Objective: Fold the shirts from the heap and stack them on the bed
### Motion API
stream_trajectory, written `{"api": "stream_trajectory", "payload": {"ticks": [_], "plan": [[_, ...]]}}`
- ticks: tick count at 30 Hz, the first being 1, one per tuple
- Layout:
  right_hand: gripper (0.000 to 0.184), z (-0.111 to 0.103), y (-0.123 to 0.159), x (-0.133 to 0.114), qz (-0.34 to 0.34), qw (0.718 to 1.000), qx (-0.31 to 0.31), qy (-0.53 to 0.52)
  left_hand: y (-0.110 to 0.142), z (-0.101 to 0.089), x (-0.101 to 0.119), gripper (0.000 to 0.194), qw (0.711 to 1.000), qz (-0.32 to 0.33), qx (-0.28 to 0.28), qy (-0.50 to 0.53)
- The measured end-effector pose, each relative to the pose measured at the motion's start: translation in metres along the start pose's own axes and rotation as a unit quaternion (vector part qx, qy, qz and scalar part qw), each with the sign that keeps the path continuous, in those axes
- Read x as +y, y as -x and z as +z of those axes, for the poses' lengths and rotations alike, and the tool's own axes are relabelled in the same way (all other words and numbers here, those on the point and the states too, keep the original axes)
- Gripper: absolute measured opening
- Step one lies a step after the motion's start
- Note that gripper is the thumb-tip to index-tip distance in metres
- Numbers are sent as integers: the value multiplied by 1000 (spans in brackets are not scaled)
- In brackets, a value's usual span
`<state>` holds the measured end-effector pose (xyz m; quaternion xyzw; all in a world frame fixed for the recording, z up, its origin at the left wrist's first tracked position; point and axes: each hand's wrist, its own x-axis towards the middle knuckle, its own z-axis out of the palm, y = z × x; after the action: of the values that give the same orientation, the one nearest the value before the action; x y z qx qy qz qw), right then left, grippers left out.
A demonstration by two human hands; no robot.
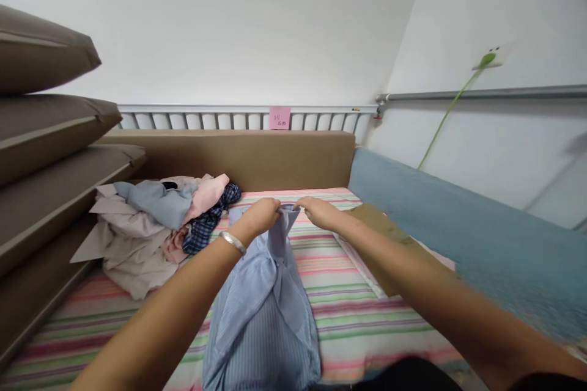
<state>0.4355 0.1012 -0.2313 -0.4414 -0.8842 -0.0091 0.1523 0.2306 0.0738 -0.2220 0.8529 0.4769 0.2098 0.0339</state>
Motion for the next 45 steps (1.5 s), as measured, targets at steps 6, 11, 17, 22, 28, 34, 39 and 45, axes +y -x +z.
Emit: {"api": "stream_trajectory", "payload": {"ticks": [6, 11, 17, 22, 28, 34, 39, 45], "plan": [[38, -20, -3, -47, 74, 983, 16, -169, -17, 3, 21, 32, 996, 30, 10, 82], [41, -15, -6, -52, 129, 933, -37, -335, -14, 7, 19, 23, 987, -6, 55, 154], [18, -5, -9, -48, 103, 986, -1, -133, 37, 17, 6, 35, 952, -108, 140, 248], [18, -26, -15, -41, 52, 996, 14, -77, 146, 91, -22, 31, 927, -235, 125, 266], [27, -37, -38, -21, 29, 997, 64, -12, 244, 172, -21, 40, 928, -305, 61, 206], [31, -16, -66, -5, 108, 991, 73, -34, 244, 168, -6, 43, 937, -310, 14, 163], [9, -12, -84, 8, 149, 984, 68, -77, 240, 161, -6, 37, 939, -307, -26, 150], [9, -8, -79, 29, 161, 956, 108, -220, 243, 167, -12, 33, 942, -299, -26, 150]]}}
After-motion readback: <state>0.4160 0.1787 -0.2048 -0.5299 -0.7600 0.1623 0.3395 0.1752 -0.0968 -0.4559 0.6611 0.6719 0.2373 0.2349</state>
